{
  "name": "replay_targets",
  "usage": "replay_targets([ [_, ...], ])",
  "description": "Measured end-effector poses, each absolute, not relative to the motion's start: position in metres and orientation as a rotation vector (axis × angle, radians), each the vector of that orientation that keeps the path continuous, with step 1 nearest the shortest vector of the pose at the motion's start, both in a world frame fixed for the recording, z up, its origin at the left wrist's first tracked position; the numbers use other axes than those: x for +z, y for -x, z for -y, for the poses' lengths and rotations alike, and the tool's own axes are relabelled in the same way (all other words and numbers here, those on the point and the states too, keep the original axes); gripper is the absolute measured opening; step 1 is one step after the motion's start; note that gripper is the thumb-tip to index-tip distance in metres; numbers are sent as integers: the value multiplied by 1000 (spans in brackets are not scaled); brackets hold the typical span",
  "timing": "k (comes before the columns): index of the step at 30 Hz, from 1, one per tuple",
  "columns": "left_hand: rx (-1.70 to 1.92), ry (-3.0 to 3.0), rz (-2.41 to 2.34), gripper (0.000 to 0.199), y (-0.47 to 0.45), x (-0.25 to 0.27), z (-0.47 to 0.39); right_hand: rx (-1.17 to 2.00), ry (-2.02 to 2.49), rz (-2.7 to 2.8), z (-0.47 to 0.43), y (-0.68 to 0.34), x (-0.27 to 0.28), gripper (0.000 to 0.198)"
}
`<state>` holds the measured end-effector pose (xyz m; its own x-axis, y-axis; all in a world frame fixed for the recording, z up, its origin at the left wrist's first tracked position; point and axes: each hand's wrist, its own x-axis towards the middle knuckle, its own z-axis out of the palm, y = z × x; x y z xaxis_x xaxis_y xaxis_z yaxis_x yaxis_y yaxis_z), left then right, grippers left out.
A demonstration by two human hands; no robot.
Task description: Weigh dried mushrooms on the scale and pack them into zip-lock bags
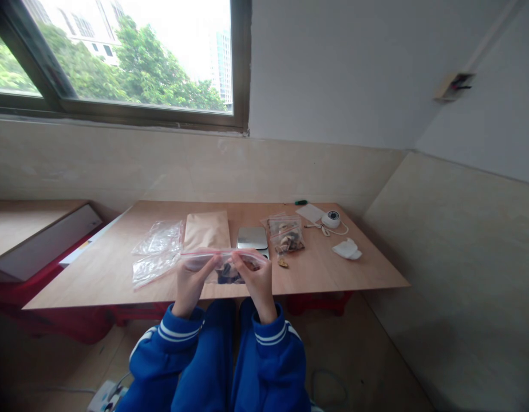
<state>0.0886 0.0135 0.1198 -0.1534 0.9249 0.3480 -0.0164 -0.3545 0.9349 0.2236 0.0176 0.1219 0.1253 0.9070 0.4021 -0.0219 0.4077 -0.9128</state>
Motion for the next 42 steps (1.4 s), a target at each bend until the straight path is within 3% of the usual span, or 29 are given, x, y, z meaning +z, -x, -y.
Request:
replay_targets([
  [17, 1603, -1434, -1094, 18, -90, 130, -9, 733, 932, 1290, -15, -225, 125, 13],
  [30, 1662, -1281, -1131, 19, -86, 125, -7, 854, 937, 1259, -17, -228, 121, 20],
  [42, 1614, -1370, -1155, 16, -82, 127, -4, 851, 915, 1230, -22, -229, 117, 13],
])
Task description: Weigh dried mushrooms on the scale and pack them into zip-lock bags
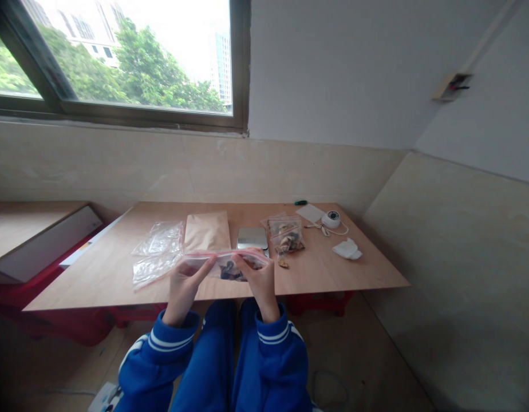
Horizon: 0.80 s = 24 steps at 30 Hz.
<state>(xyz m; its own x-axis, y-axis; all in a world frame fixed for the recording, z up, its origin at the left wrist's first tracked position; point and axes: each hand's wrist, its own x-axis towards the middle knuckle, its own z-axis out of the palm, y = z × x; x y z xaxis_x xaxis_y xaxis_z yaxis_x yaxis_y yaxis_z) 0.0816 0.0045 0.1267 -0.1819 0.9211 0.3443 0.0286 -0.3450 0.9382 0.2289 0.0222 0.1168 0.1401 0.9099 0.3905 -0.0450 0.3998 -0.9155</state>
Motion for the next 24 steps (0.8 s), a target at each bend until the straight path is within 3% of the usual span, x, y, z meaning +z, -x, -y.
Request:
replay_targets([
  [24, 1642, -1376, -1276, 20, -82, 129, 3, 832, 803, 1213, -19, -222, 112, 7],
])
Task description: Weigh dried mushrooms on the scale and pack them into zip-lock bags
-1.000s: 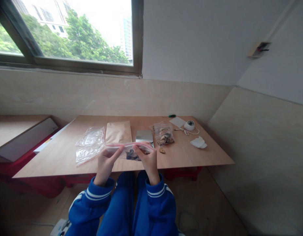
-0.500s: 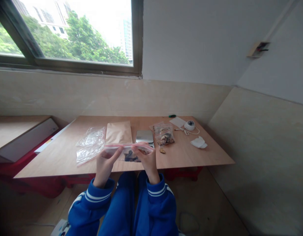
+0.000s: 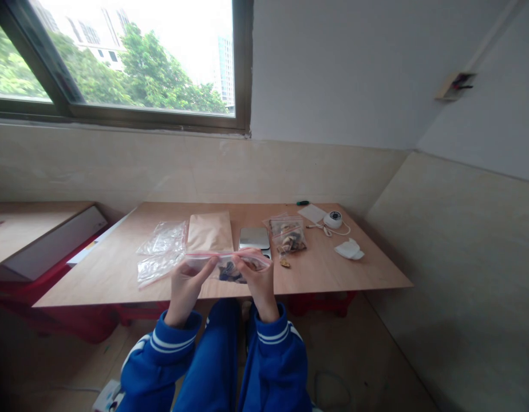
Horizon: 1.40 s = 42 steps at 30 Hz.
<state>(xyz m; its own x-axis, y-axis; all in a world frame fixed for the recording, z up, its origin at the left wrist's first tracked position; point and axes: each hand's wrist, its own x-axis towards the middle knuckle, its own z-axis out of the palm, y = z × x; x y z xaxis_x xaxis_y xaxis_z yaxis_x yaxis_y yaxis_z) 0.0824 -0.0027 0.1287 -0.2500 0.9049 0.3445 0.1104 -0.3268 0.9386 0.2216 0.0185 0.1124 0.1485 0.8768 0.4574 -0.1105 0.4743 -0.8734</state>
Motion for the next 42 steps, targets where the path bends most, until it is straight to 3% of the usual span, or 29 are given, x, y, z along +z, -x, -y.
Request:
replay_targets([
  [18, 1689, -1298, -1074, 20, -78, 128, 2, 856, 864, 1217, -13, -229, 116, 9],
  [38, 1750, -1482, -1298, 19, -76, 124, 1, 879, 862, 1306, -11, -237, 115, 19],
  [42, 1729, -1581, -1283, 16, -78, 122, -5, 570, 969, 1407, -13, -249, 126, 37],
])
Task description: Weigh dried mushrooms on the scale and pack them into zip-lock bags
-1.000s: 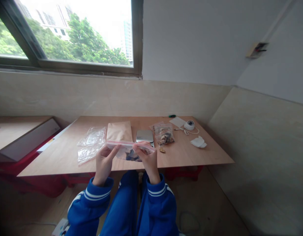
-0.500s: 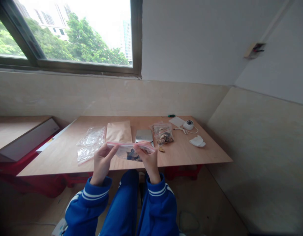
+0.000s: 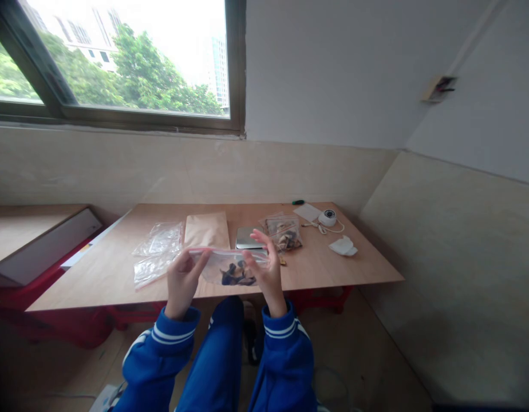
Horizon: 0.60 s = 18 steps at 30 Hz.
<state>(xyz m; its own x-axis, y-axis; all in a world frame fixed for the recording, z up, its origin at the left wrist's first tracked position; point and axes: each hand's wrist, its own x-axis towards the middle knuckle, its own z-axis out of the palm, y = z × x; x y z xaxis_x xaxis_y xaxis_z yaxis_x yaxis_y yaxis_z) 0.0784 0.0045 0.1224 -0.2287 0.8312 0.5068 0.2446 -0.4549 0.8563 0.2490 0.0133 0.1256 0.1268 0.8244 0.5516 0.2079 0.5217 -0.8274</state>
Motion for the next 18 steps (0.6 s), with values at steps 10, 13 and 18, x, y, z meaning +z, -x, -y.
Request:
replay_targets([
  [10, 1647, -1768, -1282, 16, -75, 123, -9, 235, 985, 1986, -22, -233, 157, 10],
  [13, 1631, -1805, -1267, 16, -72, 123, -9, 268, 957, 1999, -27, -230, 153, 10],
  [18, 1610, -1829, -1298, 18, -72, 122, -8, 183, 1022, 2004, -31, -223, 144, 11],
])
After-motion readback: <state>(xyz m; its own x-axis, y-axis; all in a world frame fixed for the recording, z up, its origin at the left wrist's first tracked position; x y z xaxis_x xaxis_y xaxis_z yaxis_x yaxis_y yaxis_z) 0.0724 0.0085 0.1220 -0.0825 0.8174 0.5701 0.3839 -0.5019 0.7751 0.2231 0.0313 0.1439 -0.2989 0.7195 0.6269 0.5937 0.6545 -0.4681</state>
